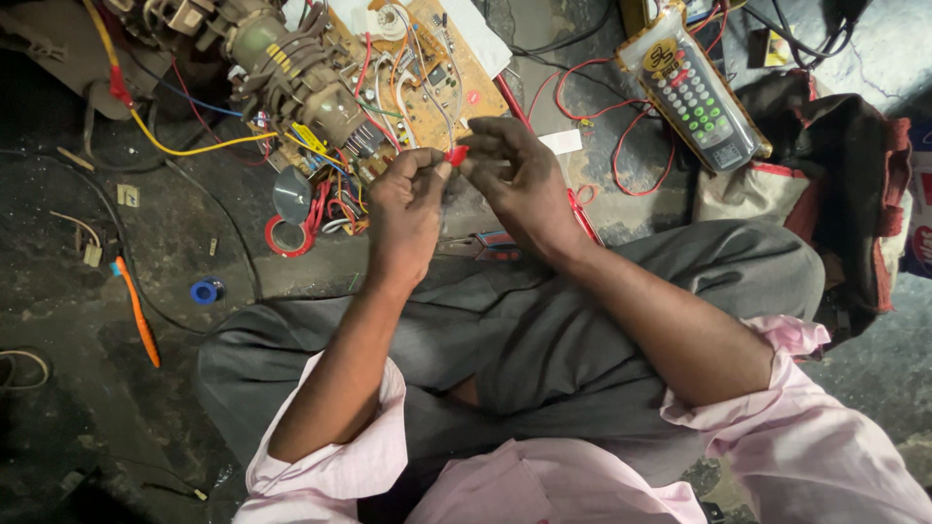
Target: The person sits on the floor and repairs an electronic device by connecting and insulating wires. They use pliers to strip wire ends and red electrical tape to wrap connections on a circuit board and a motor assembly.
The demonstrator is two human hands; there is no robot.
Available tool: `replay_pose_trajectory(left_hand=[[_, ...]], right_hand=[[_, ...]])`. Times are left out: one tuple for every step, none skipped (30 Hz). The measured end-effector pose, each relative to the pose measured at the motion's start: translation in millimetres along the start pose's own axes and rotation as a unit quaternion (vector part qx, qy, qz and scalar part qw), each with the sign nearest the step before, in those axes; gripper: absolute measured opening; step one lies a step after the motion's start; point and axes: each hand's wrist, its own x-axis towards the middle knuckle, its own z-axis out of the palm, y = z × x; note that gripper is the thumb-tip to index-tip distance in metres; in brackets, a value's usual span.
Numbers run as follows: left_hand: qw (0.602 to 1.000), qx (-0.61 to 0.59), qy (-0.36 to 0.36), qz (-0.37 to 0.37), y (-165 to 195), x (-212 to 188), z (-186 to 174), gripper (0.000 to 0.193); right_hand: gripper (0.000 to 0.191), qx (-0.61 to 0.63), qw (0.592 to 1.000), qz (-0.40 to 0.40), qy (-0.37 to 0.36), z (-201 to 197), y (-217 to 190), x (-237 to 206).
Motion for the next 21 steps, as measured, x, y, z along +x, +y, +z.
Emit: replay_pose_trajectory(left_hand=[[1.000, 0.019, 0.006, -0.001, 1.8, -0.7, 0.1, 0.010], [0.999, 0.038, 0.002, 0.032, 3.9, -1.5, 0.5, 0.010], [0.996, 0.056, -0.003, 0.065, 6.7, -1.8, 0.4, 0.009], [0.992, 0.075, -0.007, 0.097, 9.9, -2.7, 0.4, 0.009], [0.986, 0.111, 0.009, 0.126, 13.3, -4.2, 1.2, 0.008], [0.977, 0.146, 0.024, 0.156, 17.1, -6.3, 1.9, 0.007], [0.965, 0.181, 0.038, 0.186, 21.1, -7.7, 3.8, 0.007], [0.946, 0.212, 0.050, 0.239, 25.2, -9.6, 6.1, 0.007], [0.924, 0.242, 0.061, 0.291, 29.3, -13.4, 8.0, 0.009], [0.897, 0.272, 0.071, 0.340, 33.3, -16.9, 9.9, 0.012], [0.893, 0.281, 0.052, 0.348, 37.7, -18.5, 9.7, 0.018], [0.888, 0.289, 0.033, 0.357, 41.7, -20.2, 9.3, 0.024], [0.882, 0.297, 0.013, 0.366, 45.2, -20.3, 9.1, 0.030], [0.878, 0.302, 0.000, 0.371, 47.9, -19.9, 8.5, 0.033], [0.874, 0.307, -0.014, 0.376, 50.0, -19.9, 7.5, 0.035], [0.870, 0.313, -0.028, 0.379, 51.2, -19.3, 6.4, 0.038], [0.877, 0.298, -0.037, 0.376, 51.2, -18.7, 6.0, 0.038], [0.882, 0.284, -0.045, 0.372, 50.3, -18.1, 5.5, 0.039], [0.888, 0.270, -0.054, 0.368, 48.8, -17.1, 4.6, 0.040], [0.901, 0.247, -0.047, 0.352, 46.2, -16.4, 4.0, 0.033], [0.914, 0.225, -0.040, 0.336, 43.2, -14.9, 3.1, 0.027]], right_hand=[[0.037, 0.015, 1.000, 0.016, 0.003, 1.0, 2.2, 0.6], [0.034, 0.020, 0.999, 0.038, 0.004, 1.6, 4.3, 1.0], [0.032, 0.026, 0.998, 0.060, 0.005, 2.1, 6.1, 1.3], [0.029, 0.032, 0.996, 0.083, 0.005, 2.6, 7.7, 0.9], [0.029, 0.065, 0.995, 0.078, 0.001, 3.3, 8.7, 1.0], [0.029, 0.098, 0.992, 0.074, -0.003, 3.3, 9.1, 0.4], [0.028, 0.131, 0.989, 0.069, -0.005, 3.0, 8.8, 0.1], [0.028, 0.134, 0.988, 0.075, -0.007, 2.1, 7.9, -0.1], [0.027, 0.136, 0.987, 0.082, -0.008, 0.6, 6.3, -0.9], [0.026, 0.139, 0.986, 0.090, -0.009, -0.5, 4.3, -1.6], [0.027, 0.153, 0.983, 0.104, -0.004, -1.8, 1.9, -1.6], [0.029, 0.167, 0.979, 0.116, 0.001, -3.7, -0.7, -1.5], [0.030, 0.180, 0.975, 0.128, 0.007, -4.9, -3.3, -0.8], [0.033, 0.178, 0.974, 0.138, 0.014, -6.3, -5.9, -0.2], [0.035, 0.176, 0.973, 0.149, 0.021, -7.4, -8.4, 0.6], [0.038, 0.175, 0.971, 0.161, 0.028, -8.3, -10.6, 0.9], [0.040, 0.192, 0.966, 0.167, 0.034, -10.1, -12.7, 2.5], [0.041, 0.209, 0.962, 0.173, 0.040, -11.7, -14.5, 4.3], [0.043, 0.225, 0.957, 0.179, 0.045, -12.9, -16.3, 4.9], [0.043, 0.234, 0.957, 0.167, 0.035, -13.5, -17.9, 4.7], [0.043, 0.242, 0.957, 0.156, 0.024, -13.1, -19.4, 4.3]])
